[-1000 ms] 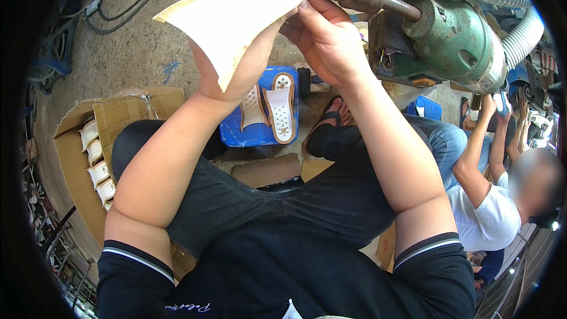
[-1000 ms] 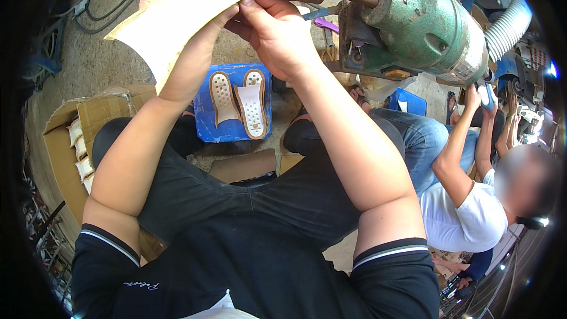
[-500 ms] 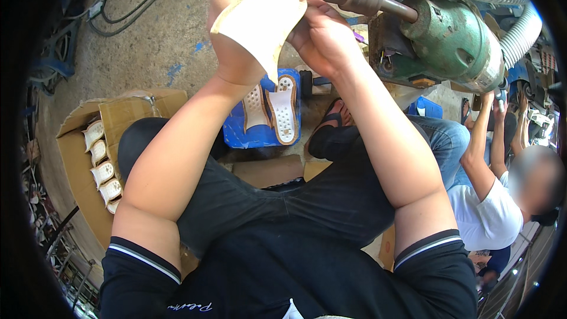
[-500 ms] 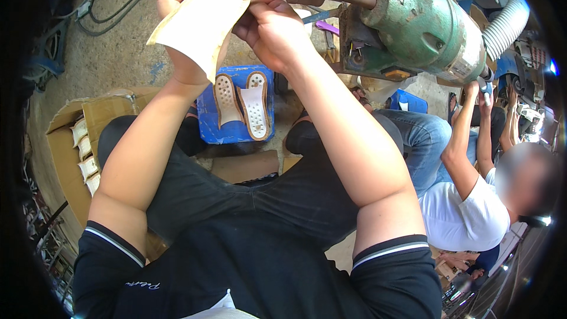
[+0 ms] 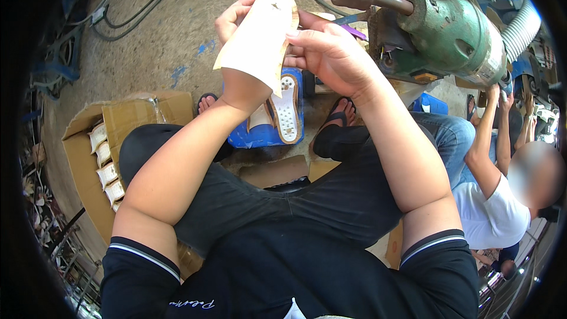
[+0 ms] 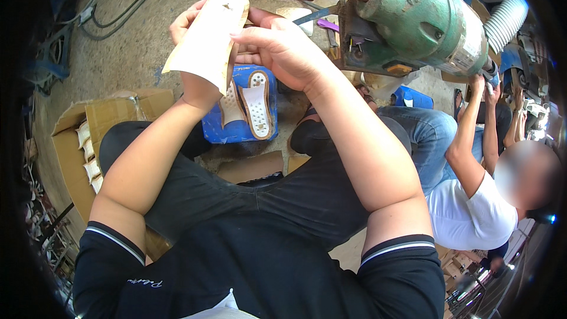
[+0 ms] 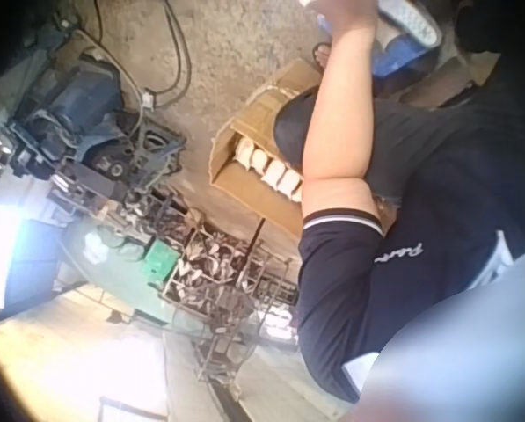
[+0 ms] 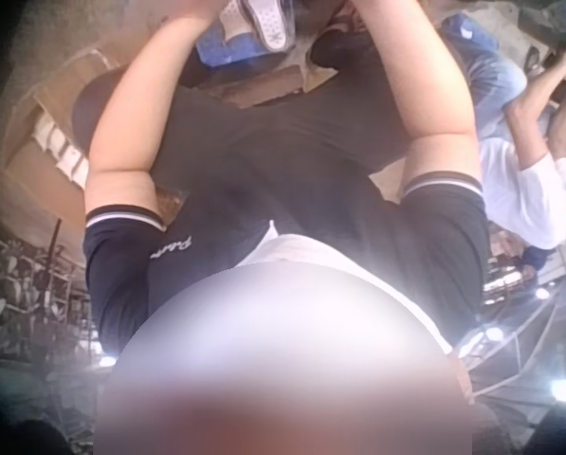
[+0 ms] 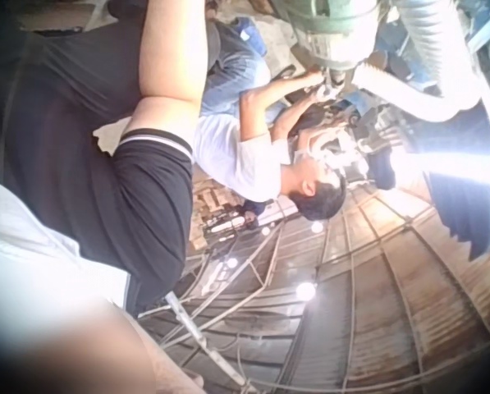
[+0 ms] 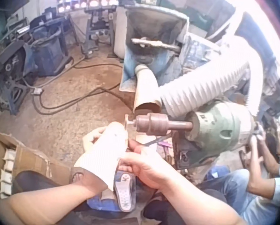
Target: The person sits on the floor and uses a bench grinder to smooth the edges of shoe insoles. They pick up insoles from a blue tray, press the edges against the rotating wheel, rotate the insole to grind different sides, and place the finished insoles back on the tray.
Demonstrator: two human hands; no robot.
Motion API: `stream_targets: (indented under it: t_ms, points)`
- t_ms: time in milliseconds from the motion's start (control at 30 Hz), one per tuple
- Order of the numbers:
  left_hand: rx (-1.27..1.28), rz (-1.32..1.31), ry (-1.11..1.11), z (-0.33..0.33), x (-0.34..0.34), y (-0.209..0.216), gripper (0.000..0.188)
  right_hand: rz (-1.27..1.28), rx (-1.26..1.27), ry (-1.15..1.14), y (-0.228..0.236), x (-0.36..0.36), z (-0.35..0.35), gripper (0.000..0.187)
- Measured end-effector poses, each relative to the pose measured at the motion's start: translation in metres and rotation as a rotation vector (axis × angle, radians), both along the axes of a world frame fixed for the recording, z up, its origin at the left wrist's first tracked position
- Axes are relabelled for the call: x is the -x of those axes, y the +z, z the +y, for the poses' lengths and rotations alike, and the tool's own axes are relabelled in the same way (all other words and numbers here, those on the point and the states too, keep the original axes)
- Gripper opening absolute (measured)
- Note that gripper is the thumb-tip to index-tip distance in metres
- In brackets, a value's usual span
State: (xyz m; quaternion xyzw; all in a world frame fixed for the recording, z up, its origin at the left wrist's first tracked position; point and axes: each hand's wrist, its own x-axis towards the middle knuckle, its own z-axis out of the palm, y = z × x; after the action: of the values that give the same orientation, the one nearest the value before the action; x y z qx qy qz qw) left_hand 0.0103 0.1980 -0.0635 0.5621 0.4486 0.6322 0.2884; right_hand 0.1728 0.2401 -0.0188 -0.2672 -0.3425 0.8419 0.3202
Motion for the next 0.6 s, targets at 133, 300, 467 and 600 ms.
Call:
stream_targets:
  t_ms: [133, 300, 467, 600]
  points:
    - [0.088, -0.086, -0.117, -0.003, 0.002, -0.003, 0.049, -0.126, 0.034, -0.023, -0.001, -0.007, 0.003, 0.048]
    - [0.466, -0.594, -0.341, 0.009, 0.019, 0.005, 0.042, -0.305, 0.025, -0.016, 0.0, -0.013, 0.007, 0.052]
    - [0.685, -0.907, -0.471, 0.007, 0.024, 0.023, 0.047, -0.21, -0.038, 0.048, 0.011, -0.006, -0.004, 0.054]
    - [0.71, -0.943, -0.472, 0.005, 0.03, 0.036, 0.045, -0.192, -0.087, 0.118, 0.026, -0.012, -0.014, 0.063]
